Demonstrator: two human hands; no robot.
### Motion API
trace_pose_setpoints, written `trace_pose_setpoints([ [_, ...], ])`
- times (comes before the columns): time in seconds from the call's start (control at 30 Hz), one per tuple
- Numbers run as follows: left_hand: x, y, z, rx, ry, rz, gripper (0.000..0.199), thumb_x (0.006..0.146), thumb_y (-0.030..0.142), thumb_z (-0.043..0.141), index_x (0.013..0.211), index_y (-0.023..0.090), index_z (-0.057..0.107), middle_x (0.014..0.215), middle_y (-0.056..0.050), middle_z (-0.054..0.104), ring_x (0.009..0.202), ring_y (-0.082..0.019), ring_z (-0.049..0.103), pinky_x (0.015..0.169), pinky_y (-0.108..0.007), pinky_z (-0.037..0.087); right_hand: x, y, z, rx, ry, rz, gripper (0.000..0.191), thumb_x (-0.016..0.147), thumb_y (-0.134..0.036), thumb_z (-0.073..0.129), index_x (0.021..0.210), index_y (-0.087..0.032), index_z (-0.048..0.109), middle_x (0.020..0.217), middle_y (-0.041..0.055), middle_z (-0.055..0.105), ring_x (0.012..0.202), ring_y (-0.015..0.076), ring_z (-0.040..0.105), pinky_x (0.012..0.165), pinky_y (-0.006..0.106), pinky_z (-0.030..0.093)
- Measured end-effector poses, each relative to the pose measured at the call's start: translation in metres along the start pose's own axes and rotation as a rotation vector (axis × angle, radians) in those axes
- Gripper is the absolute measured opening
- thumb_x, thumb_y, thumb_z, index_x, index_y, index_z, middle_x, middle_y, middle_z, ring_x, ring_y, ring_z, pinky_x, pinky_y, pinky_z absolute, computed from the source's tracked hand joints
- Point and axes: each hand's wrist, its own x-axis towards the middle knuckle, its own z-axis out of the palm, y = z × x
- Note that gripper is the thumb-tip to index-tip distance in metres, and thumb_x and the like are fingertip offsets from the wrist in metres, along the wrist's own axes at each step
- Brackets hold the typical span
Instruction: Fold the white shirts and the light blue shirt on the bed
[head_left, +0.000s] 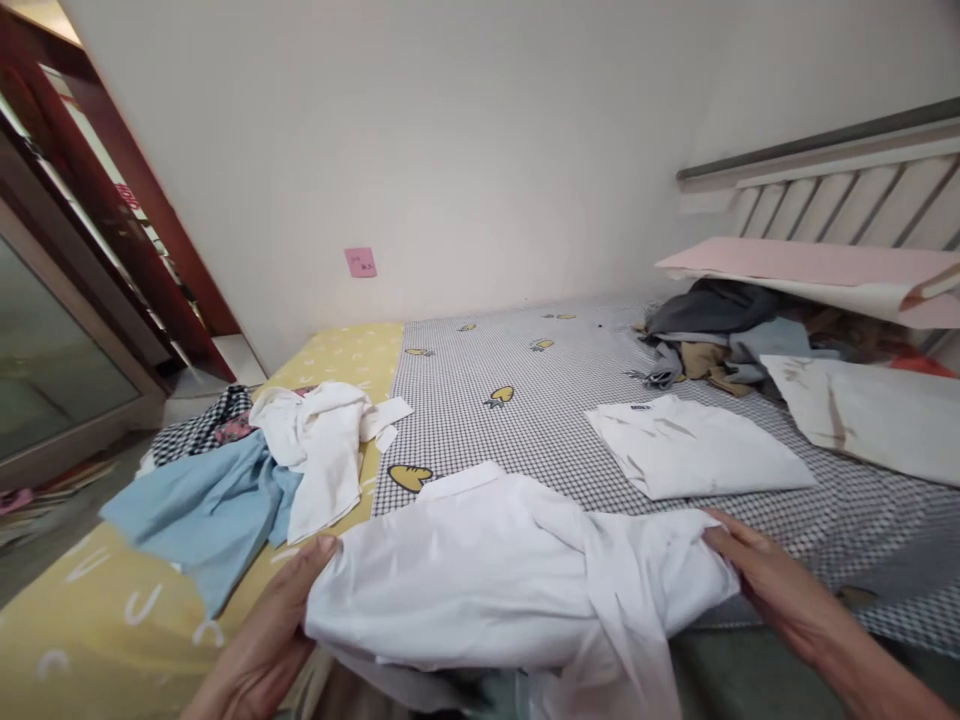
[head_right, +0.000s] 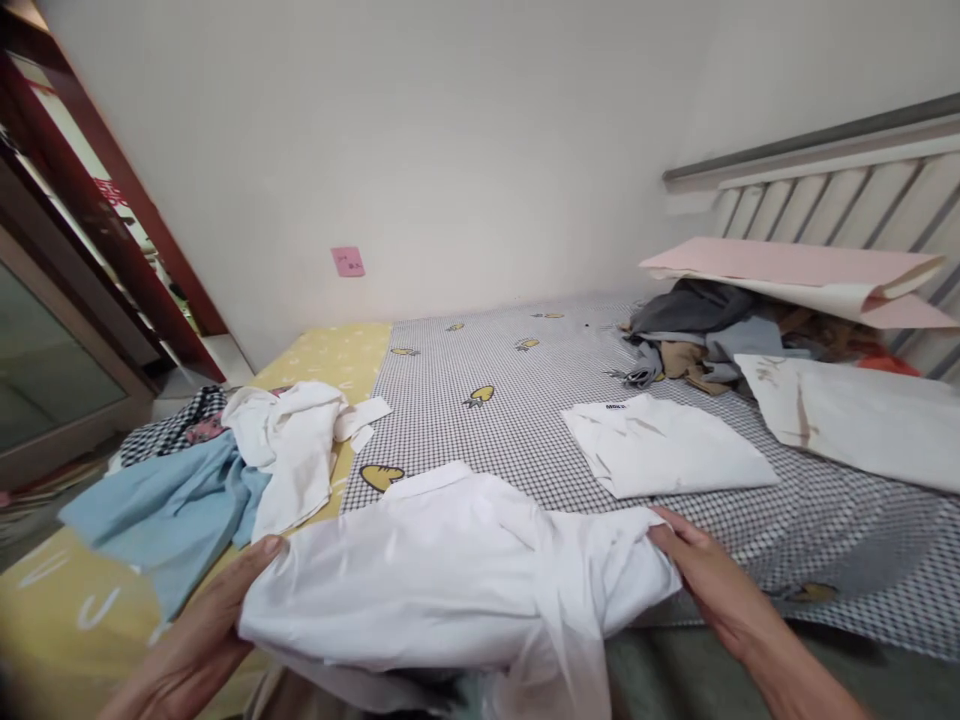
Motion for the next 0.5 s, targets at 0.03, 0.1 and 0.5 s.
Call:
trace_pose_setpoints([
  [0.03, -0.006, 0.007, 0.004, 0.01, -0.012, 0.022, 0.034, 0.072, 0.026, 0.083, 0.103, 0.018, 0.072, 0.085, -0.005, 0.078, 0.067, -0.017, 0.071, 0.057, -0.023, 0.058, 0.004, -0.01, -0.003, -0.176, 0.027, -0.046, 0.045, 0.062, -0.039, 0.071, 0.104, -0.022, 0.072, 0.092, 0.0084, 0.074, 0.091, 0.0314, 0.069, 0.078, 0.041, 0.056],
  [0.1, -0.017, 0.015, 0.015, 0.011, -0.005, 0.014, 0.037, 0.068, 0.029, 0.087, 0.1, 0.018, 0.073, 0.083, -0.004, 0.078, 0.066, -0.017, 0.07, 0.055, -0.022, 0.057, 0.007, -0.03, -0.001, -0.547, 0.185, -0.158, 0.055, 0.069, -0.039, 0.06, 0.119, -0.018, 0.068, 0.105, 0.0134, 0.07, 0.096, 0.0339, 0.066, 0.086, 0.048, 0.053],
  [0.5, -0.042, 0.02, 0.042, 0.064, 0.052, -0.011, 0.055, 0.057, 0.038, 0.092, 0.105, 0.019, 0.072, 0.102, -0.008, 0.078, 0.078, -0.023, 0.073, 0.059, -0.027, 0.06, -0.037, 0.017, 0.141, -0.628, -0.041, -0.075, 0.05, 0.075, -0.038, 0.064, 0.119, -0.016, 0.065, 0.116, 0.0164, 0.068, 0.11, 0.0356, 0.063, 0.093, 0.048, 0.049],
])
